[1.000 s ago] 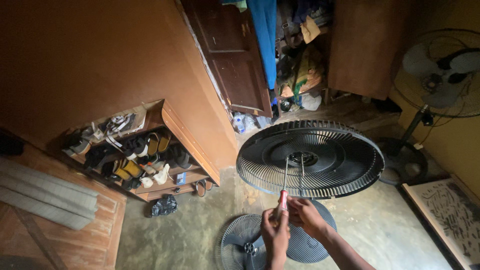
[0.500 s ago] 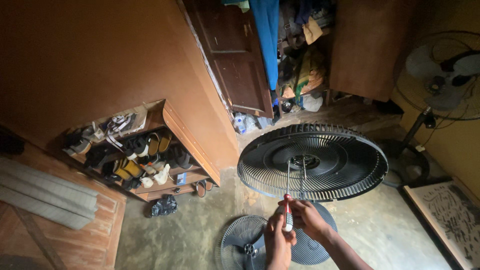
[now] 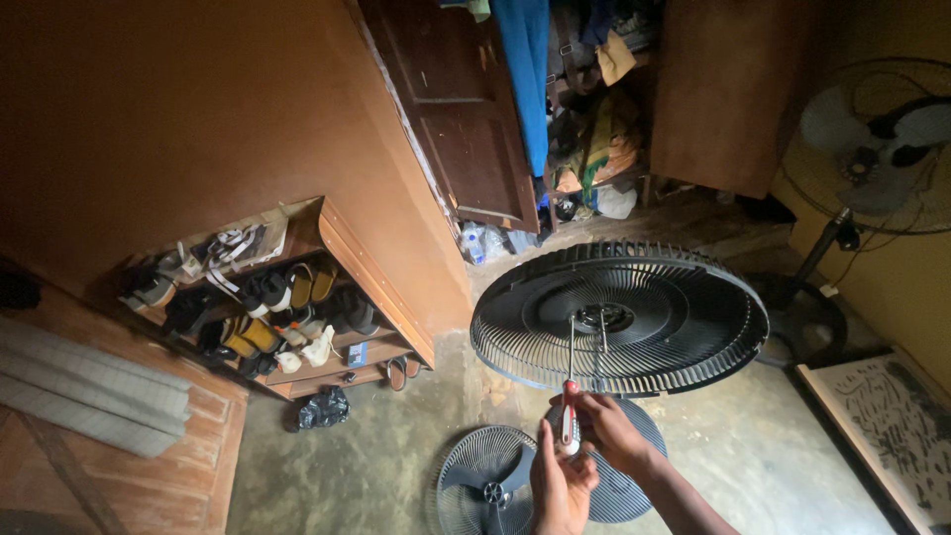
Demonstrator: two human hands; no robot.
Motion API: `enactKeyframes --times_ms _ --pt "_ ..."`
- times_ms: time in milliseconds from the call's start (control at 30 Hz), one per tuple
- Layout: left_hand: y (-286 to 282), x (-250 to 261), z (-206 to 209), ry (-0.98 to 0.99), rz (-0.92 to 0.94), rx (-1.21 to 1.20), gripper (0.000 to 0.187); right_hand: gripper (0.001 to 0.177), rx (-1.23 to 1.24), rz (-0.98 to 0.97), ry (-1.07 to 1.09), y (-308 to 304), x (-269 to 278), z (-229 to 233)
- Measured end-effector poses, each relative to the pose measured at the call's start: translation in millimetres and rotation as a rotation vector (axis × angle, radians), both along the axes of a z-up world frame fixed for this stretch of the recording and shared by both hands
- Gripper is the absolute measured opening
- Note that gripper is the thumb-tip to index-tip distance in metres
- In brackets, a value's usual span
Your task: The person uses a screwdriver to tighten a screw on the central hub of a standing fan's front grille. The person holds the grille steady with one hand while turning the screwdriver with the other. The fan remains stationary on the floor throughout the task.
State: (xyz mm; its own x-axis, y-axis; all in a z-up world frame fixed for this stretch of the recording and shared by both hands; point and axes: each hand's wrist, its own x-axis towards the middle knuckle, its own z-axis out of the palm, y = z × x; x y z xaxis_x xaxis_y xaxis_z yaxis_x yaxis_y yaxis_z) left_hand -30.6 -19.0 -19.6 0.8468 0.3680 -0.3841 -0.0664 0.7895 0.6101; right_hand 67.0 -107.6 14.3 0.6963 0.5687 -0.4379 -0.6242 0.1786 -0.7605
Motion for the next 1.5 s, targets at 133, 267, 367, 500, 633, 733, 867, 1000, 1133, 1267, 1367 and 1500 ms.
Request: enactKeyframes --times_ms 133,267,367,500,633,733,867,1000,1133,1267,1367,1500 --pt "4.8 2.0 -20.3 0.098 0.038 0.865 0.050 0.046 -0.094 0.014 -0.038 1.6 0.4 -11.5" --pt "8.3 -0.2 -20.8 0.071 0.337 2.004 0.064 0.048 -0.094 -0.007 -0.280 3.2 7.0 -34.3" --pt "6.9 -4.1 -6.8 -0.006 0.330 1.992 0.060 0.040 0.066 -0.026 -0.216 6.5 10.7 -37.7" --pt "1.2 -1.7 10.0 0.288 0.016 0.378 0.059 0.043 0.011 -0.044 0.014 4.7 8.8 -22.0" --pt "1.2 1.5 5.3 0.084 -0.006 0.305 0.038 0.042 -0.013 -0.006 -0.013 2.6 3.4 -14.1" --pt "6.3 5.2 -4.4 0.185 0.139 1.165 0.036 0.042 -0.017 0.028 -0.131 0.8 6.4 -23.5" --pt "10.0 -2.1 -8.0 0.054 0.325 1.958 0.062 0.038 -0.083 -0.003 -0.189 7.3 10.8 -41.4" --pt "5.5 -2.1 -7.3 0.007 0.225 1.141 0.048 0.032 0.126 -0.033 -0.099 7.0 13.6 -46.4" --pt "3.6 0.7 -17.3 0.190 0.058 0.624 0.041 0.035 0.043 -0.013 -0.034 3.1 5.7 -42.0" --pt "6.7 6.6 -20.6 0.207 0.144 1.302 0.034 0.038 0.131 0.011 -0.017 3.1 3.6 -32.9" --pt "9.3 2.6 -11.7 0.131 0.189 1.851 0.058 0.041 -0.001 -0.029 -0.011 7.5 4.2 -28.6" --pt "1.4 -2.6 -0.7 -0.153 0.323 1.801 0.062 0.043 -0.008 -0.036 -0.074 9.4 2.9 -27.5"
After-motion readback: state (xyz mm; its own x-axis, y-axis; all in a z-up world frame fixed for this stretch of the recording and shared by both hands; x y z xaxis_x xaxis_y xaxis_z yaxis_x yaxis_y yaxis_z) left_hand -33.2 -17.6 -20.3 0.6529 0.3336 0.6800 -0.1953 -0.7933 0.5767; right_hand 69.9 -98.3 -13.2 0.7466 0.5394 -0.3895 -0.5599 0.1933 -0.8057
